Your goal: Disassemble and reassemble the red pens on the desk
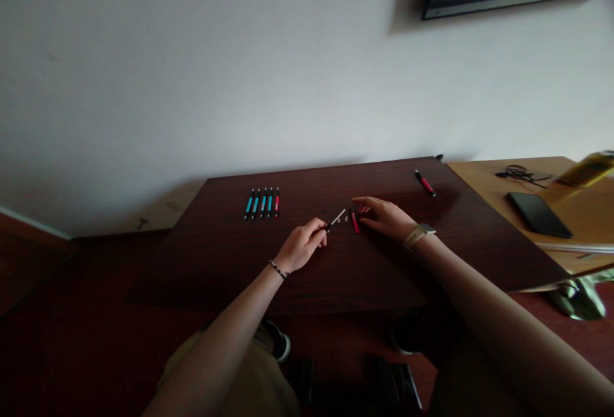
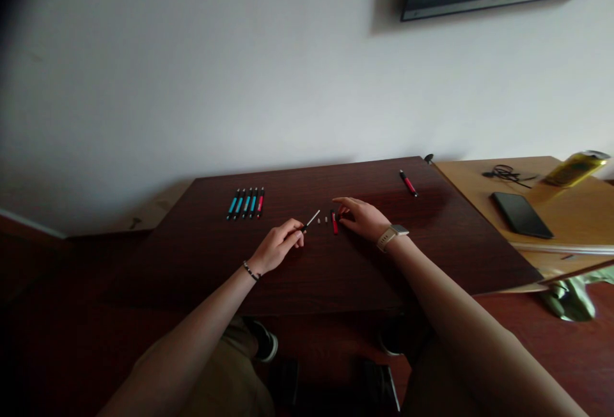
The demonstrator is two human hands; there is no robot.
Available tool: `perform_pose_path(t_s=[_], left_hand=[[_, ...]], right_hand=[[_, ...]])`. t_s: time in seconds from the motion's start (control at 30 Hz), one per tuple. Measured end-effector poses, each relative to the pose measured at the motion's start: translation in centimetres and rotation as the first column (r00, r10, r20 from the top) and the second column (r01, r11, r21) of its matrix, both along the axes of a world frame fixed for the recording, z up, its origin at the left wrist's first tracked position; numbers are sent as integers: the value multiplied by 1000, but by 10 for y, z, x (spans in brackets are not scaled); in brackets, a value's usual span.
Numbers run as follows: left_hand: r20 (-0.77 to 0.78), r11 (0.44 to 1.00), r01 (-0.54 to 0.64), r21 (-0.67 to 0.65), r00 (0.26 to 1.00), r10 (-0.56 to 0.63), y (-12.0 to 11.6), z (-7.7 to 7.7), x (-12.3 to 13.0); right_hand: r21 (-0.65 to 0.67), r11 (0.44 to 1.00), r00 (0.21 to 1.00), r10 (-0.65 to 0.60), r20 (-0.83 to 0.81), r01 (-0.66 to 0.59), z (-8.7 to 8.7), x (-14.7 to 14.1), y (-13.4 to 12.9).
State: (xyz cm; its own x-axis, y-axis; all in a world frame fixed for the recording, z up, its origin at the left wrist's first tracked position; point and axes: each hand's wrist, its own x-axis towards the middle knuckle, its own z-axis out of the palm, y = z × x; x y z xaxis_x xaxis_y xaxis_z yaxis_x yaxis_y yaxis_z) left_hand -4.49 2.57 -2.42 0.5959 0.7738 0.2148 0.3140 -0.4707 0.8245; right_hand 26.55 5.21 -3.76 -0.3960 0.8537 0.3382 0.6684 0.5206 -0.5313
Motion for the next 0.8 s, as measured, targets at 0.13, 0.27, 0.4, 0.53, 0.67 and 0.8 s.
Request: perform_pose_path(t_s=[0.13, 0.27, 0.4, 0.53, 0.67, 0.8], left_hand=[[-3, 1000, -3, 5, 1000, 3, 0, 1, 1], [-5, 1000, -9, 4, 1000, 9, -1, 1, 3], [-22, 1000, -12, 11, 1000, 12, 0, 1, 3], [-32, 1000, -10, 18, 999, 10, 0, 2, 3], [-29, 1000, -5, 15, 1000, 5, 1, 1, 2], [-22, 1000, -4, 18, 1000, 4, 1, 0, 1]], right_hand=[[58, 998, 992, -15, -124, 23, 13, -11, -10], [-86, 996, 949, -3, -314, -26, 28, -27, -21], [-174, 978, 891, 27, -454, -118, 35, -40, -26], [-165, 979, 864, 17, -504, -116, 38, -46, -27], [-157, 985, 832, -26, -554, -74, 41, -43, -26], [-183, 983, 793, -100, -600, -14, 42, -36, -24]])
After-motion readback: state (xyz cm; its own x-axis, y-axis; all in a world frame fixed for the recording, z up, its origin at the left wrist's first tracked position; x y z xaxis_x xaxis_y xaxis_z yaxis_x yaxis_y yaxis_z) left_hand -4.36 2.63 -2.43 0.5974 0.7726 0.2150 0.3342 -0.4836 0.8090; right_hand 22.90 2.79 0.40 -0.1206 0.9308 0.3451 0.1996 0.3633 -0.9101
